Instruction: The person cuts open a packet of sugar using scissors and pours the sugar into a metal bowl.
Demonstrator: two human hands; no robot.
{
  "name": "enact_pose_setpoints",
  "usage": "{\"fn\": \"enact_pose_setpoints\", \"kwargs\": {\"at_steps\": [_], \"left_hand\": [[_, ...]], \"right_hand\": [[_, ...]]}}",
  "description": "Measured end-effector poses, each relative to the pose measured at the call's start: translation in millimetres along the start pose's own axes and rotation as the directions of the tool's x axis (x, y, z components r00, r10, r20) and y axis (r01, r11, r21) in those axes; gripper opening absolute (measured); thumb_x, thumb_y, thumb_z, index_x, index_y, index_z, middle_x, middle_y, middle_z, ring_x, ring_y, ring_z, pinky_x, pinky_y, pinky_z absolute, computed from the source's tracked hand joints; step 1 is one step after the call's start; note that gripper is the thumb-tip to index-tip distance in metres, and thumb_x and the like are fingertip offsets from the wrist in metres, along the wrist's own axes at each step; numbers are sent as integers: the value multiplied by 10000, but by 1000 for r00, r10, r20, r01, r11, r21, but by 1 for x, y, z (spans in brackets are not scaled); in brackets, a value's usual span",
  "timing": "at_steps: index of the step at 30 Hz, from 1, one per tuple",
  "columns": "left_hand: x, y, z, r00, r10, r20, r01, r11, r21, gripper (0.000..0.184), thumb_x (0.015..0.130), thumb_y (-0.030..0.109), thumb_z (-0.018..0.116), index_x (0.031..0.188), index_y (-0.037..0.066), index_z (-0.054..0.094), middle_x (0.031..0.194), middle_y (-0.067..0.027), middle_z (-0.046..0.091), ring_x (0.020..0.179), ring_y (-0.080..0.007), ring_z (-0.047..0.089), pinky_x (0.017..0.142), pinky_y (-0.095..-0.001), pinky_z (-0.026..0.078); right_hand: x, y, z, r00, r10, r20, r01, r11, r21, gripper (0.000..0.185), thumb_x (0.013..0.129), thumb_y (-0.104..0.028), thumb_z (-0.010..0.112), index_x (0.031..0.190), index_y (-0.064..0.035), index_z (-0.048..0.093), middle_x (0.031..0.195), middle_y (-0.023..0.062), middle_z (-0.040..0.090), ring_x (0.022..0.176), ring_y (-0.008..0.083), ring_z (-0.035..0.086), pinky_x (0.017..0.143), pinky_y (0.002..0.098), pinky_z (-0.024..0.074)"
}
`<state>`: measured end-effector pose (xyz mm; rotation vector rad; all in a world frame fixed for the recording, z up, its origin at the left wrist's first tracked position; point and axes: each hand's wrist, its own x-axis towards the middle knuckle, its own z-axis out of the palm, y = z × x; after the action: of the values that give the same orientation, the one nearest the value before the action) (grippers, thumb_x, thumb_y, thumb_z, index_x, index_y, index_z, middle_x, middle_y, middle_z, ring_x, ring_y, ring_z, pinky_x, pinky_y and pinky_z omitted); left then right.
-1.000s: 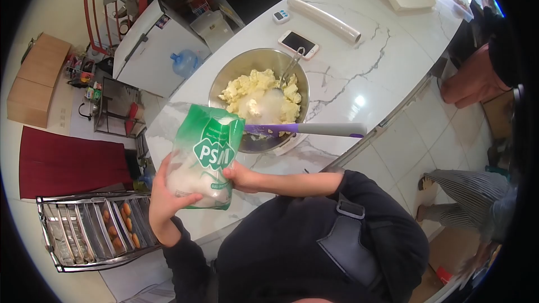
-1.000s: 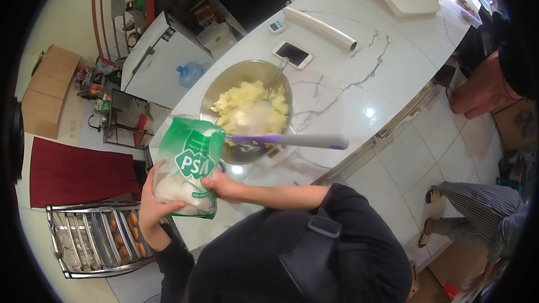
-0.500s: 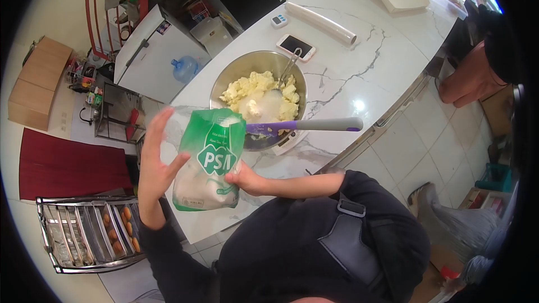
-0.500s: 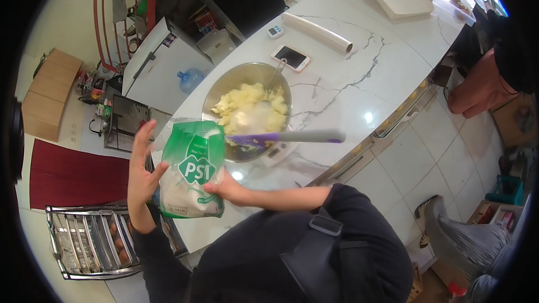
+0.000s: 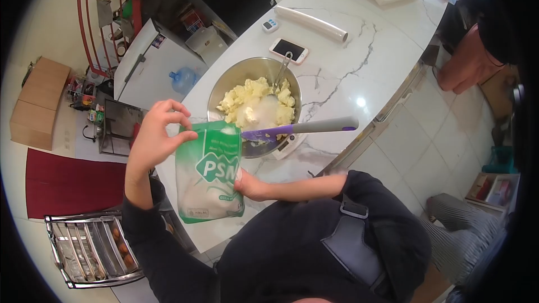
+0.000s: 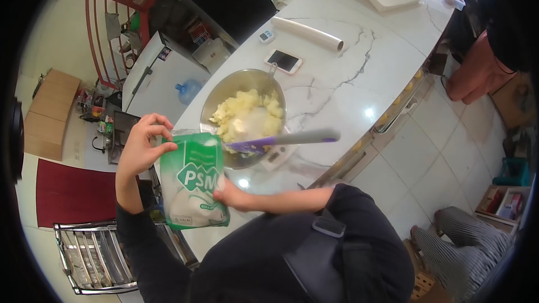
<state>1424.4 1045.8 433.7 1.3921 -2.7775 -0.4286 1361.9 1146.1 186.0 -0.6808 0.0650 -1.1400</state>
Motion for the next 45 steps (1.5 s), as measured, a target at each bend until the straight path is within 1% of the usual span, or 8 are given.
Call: {"fn": "enact_pose_setpoints", "kwargs": {"at_steps": [2,7,10,16,23,26,32,45], "left_hand": [[2,-4,-8,997,-41,63,51,984,-171,163,652,125,726,684,27,600,912,-62,545,922,-208,522,871,-326,387],[6,-22,-1,993,-64,100,101,895,-435,150,715,115,704,748,19,594,909,-35,530,905,-124,523,746,-266,439],[7,-17,4,997,-57,54,77,867,-492,126,755,87,672,797,16,577,909,-21,530,865,-96,538,649,-219,449],[14,-21,8,997,-72,33,79,847,-525,113,790,48,632,858,25,546,813,15,543,740,-87,572,610,-199,449],[17,-14,6,994,-84,76,113,795,-596,104,797,55,631,842,18,544,832,9,534,722,-80,575,597,-195,452],[16,-14,3,990,-88,108,137,741,-657,104,798,61,633,838,22,546,842,12,531,715,-77,572,595,-196,456],[14,-16,1,989,-103,110,151,714,-684,104,797,68,636,830,25,548,847,14,534,720,-77,572,594,-197,459],[7,-17,-1,990,-98,100,140,699,-701,123,798,89,645,817,24,542,870,2,537,716,-73,571,594,-197,462]], "right_hand": [[0,6,-1,1000,10,16,-10,1000,-1,1074,639,-710,591,1366,-52,155,1344,72,311,1235,173,308,1009,333,294],[2,14,-3,999,-6,-39,7,1000,16,944,731,-620,582,1355,-41,173,1312,96,347,1220,192,321,1006,338,294],[3,7,1,998,-7,-60,9,999,38,878,766,-598,557,1347,-42,203,1306,96,357,1210,194,336,997,337,309],[3,1,6,993,50,-103,-35,989,144,794,810,-576,511,1332,-39,247,1276,102,397,1163,199,395,961,337,360],[0,-7,10,989,81,-121,-58,981,183,765,818,-541,533,1330,-46,253,1272,99,400,1160,196,395,961,339,360],[1,6,3,995,-43,-94,48,998,49,767,805,-509,578,1327,-48,256,1270,93,402,1166,192,390,962,338,357],[-1,-10,11,996,-13,-89,26,989,148,763,797,-484,605,1321,-47,264,1264,87,413,1163,189,396,959,333,358],[3,-17,5,997,10,-83,-3,996,86,633,834,-396,601,1286,-37,340,1225,87,467,1104,177,455,928,326,390]]}}
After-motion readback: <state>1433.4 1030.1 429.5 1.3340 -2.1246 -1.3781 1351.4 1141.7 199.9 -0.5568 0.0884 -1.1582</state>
